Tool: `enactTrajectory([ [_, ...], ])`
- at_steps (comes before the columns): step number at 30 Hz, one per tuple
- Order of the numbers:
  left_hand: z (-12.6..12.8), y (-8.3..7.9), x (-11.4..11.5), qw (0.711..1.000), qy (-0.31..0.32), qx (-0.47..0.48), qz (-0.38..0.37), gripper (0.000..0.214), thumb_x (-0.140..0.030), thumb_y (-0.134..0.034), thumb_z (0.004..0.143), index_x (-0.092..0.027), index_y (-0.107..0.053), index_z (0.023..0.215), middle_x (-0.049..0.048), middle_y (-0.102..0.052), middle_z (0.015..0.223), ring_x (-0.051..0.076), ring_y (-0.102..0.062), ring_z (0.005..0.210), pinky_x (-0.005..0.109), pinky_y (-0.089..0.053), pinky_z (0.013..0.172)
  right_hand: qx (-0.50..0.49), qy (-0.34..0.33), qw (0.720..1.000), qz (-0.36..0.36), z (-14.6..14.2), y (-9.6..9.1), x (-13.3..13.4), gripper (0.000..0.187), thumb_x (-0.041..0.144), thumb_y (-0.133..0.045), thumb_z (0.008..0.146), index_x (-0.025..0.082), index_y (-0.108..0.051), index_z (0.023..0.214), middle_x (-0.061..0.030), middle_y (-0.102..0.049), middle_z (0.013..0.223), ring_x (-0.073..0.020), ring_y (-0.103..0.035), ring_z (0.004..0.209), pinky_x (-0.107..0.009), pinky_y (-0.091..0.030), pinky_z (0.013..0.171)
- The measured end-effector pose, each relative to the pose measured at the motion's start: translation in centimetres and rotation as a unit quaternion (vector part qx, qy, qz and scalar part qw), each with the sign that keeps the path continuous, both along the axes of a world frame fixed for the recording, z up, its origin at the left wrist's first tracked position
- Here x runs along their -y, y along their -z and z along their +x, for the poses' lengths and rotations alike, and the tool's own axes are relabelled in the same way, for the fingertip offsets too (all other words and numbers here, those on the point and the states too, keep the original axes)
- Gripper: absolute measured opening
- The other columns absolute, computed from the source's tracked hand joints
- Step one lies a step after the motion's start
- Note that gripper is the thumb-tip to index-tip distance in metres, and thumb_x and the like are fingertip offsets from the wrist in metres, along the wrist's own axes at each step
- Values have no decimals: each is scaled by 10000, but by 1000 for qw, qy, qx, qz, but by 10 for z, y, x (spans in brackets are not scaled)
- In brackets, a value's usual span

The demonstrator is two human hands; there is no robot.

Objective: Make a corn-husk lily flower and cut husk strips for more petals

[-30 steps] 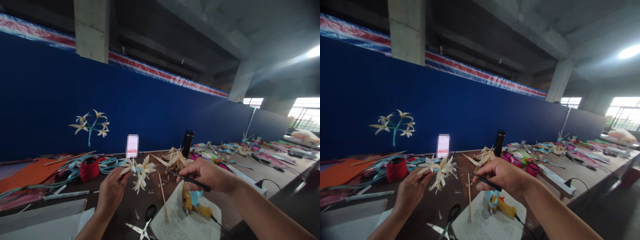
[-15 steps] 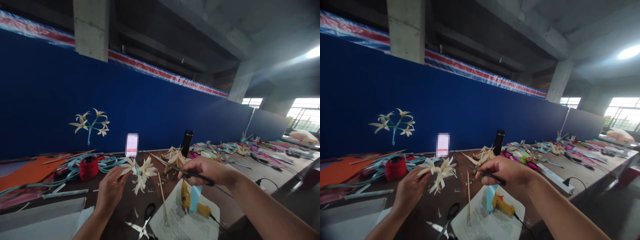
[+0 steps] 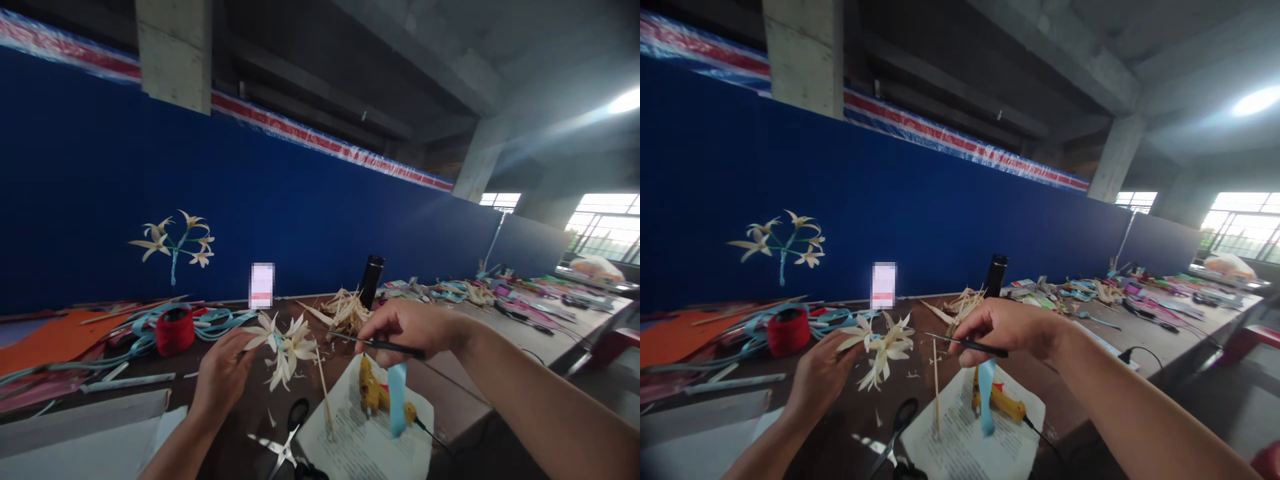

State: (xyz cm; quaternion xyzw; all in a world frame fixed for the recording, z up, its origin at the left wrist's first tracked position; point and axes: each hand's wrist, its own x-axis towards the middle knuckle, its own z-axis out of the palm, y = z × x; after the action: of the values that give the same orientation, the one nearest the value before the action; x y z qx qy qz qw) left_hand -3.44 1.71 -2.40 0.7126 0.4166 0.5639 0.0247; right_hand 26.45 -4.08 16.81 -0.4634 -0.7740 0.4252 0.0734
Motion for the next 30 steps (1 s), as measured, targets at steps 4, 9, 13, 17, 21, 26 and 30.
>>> enactTrajectory([
  [4, 2, -2, 2, 1000, 18, -3, 4, 144, -259, -550, 823, -229, -682, 875, 18, -660, 893, 149, -614, 834, 236, -475, 761, -3, 6, 1000, -30, -1, -4, 0, 357, 347, -742, 675, 171, -693, 982, 36, -553, 626, -34, -390, 454, -162, -318, 420],
  [9, 2, -2, 1, 999, 30, -21, 30, 127, -262, -568, 816, -233, -682, 863, 19, -663, 914, 147, -615, 857, 237, -471, 788, 14, -24, 999, -42, -1, -11, -7, 372, 362, -730, 692, 152, -678, 995, 22, -569, 661, -37, -429, 489, -146, -329, 421],
  [13, 1, -2, 1, 999, 30, -36, 22, 122, -276, -574, 816, -228, -680, 854, 26, -665, 929, 154, -614, 881, 243, -469, 795, 65, -54, 996, -32, -3, -19, -13, 457, 443, -731, 671, 147, -674, 1016, 1, -600, 697, -57, -475, 531, -154, -357, 437],
  [17, 3, -5, 5, 998, 49, -45, -7, 147, -287, -549, 834, -229, -683, 853, 28, -664, 906, 146, -619, 841, 239, -480, 764, 99, -64, 993, -10, -8, -28, -14, 467, 471, -732, 661, 146, -689, 993, -19, -626, 733, -80, -514, 594, -171, -403, 496],
  [21, 4, -7, 5, 998, 50, -41, -18, 158, -302, -549, 833, -237, -692, 851, 25, -669, 898, 149, -623, 840, 247, -487, 766, 91, -47, 994, -38, -10, -31, -13, 446, 452, -732, 674, 158, -674, 1006, 17, -587, 662, -57, -468, 524, -165, -365, 452],
  [26, 4, -4, 2, 1000, 13, -24, -6, 160, -314, -561, 822, -241, -699, 858, 24, -676, 903, 159, -628, 848, 260, -494, 767, 68, -38, 996, -37, -9, -27, -9, 426, 432, -730, 684, 153, -671, 1000, 15, -580, 664, -51, -456, 513, -159, -340, 431],
  [30, 3, -3, 3, 1000, 1, -26, 12, 163, -315, -558, 824, -229, -696, 842, 30, -680, 898, 158, -633, 833, 258, -498, 752, 59, -35, 997, -27, -9, -25, -5, 414, 415, -737, 681, 139, -680, 985, 9, -577, 652, -50, -459, 523, -153, -352, 452],
])
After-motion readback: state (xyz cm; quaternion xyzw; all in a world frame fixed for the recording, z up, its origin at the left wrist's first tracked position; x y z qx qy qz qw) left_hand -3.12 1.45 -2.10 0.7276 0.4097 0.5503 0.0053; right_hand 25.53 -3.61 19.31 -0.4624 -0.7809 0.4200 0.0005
